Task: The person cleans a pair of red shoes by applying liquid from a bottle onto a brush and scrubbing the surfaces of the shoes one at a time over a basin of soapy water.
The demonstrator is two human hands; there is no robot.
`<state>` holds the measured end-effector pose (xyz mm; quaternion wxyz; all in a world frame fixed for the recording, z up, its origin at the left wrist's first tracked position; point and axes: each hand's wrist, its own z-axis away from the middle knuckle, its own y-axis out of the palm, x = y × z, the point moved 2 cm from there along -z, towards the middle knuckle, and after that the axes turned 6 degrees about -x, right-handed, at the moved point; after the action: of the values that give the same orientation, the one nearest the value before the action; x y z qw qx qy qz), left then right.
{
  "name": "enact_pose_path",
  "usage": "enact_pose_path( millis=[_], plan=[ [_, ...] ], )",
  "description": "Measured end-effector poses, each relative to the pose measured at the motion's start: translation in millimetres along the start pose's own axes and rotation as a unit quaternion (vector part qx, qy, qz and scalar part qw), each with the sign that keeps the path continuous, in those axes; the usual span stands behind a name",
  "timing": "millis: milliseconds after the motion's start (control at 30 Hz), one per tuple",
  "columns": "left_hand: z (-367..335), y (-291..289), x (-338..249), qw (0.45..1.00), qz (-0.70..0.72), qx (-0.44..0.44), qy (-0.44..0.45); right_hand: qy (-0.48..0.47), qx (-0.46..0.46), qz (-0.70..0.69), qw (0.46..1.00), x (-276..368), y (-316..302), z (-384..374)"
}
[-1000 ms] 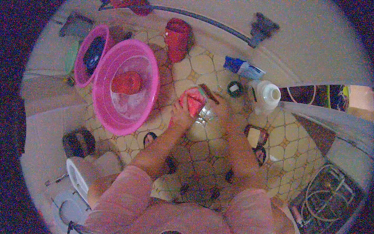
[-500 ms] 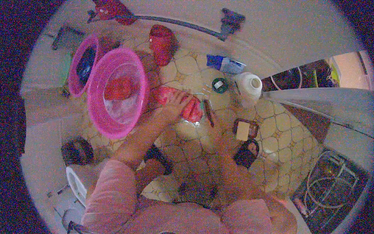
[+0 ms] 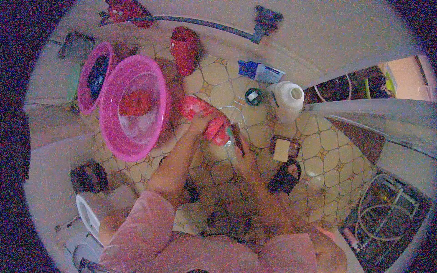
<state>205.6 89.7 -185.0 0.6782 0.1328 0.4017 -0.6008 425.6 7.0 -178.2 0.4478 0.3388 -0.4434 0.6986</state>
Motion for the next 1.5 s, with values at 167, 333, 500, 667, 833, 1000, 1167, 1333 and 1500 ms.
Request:
enact_pose_path(
  millis=[167, 333, 500, 667, 833, 1000, 1167, 1333, 1500],
  plan=[
    [4.8, -31.1, 39.9, 0.987, 0.152, -0.012, 0.054, -0.024, 0.018, 0.057, 0.998, -12.3, 21.9, 14.1],
    [35.8, -36.1, 4.5, 0.982, 0.176, 0.063, 0.029, 0.033, 0.037, 0.078, 0.996, 24.4, 11.3, 2.5],
    [38.3, -29.5, 0.3, 0.972, 0.217, 0.067, 0.058, -0.052, 0.064, 0.038, 0.996, 41.5, 15.7, -48.8],
    [27.7, -31.4, 13.5, 0.968, 0.233, 0.085, 0.042, -0.127, 0.149, 0.158, 0.968, 91.9, 42.5, -112.5],
    [18.6, -33.0, 23.9, 0.963, 0.257, 0.076, 0.037, -0.266, 0.116, 0.025, 0.957, 69.5, 21.3, -74.4],
    [24.2, -25.4, 12.1, 0.974, 0.188, 0.088, 0.089, -0.087, 0.066, 0.059, 0.992, 15.2, -0.4, -23.3],
    [15.5, -24.0, 29.6, 0.981, 0.155, 0.045, 0.103, 0.144, 0.066, -0.011, 0.987, 57.6, 17.5, -58.2],
    [-2.7, -11.4, 42.3, 0.961, 0.203, 0.108, 0.154, -0.064, 0.104, 0.066, 0.99, 84.6, 47.4, -129.9],
    [5.4, -22.7, 41.4, 0.971, 0.169, 0.055, 0.16, -0.095, 0.215, 0.261, 0.936, 145.6, 104.2, -169.0]
  ],
)
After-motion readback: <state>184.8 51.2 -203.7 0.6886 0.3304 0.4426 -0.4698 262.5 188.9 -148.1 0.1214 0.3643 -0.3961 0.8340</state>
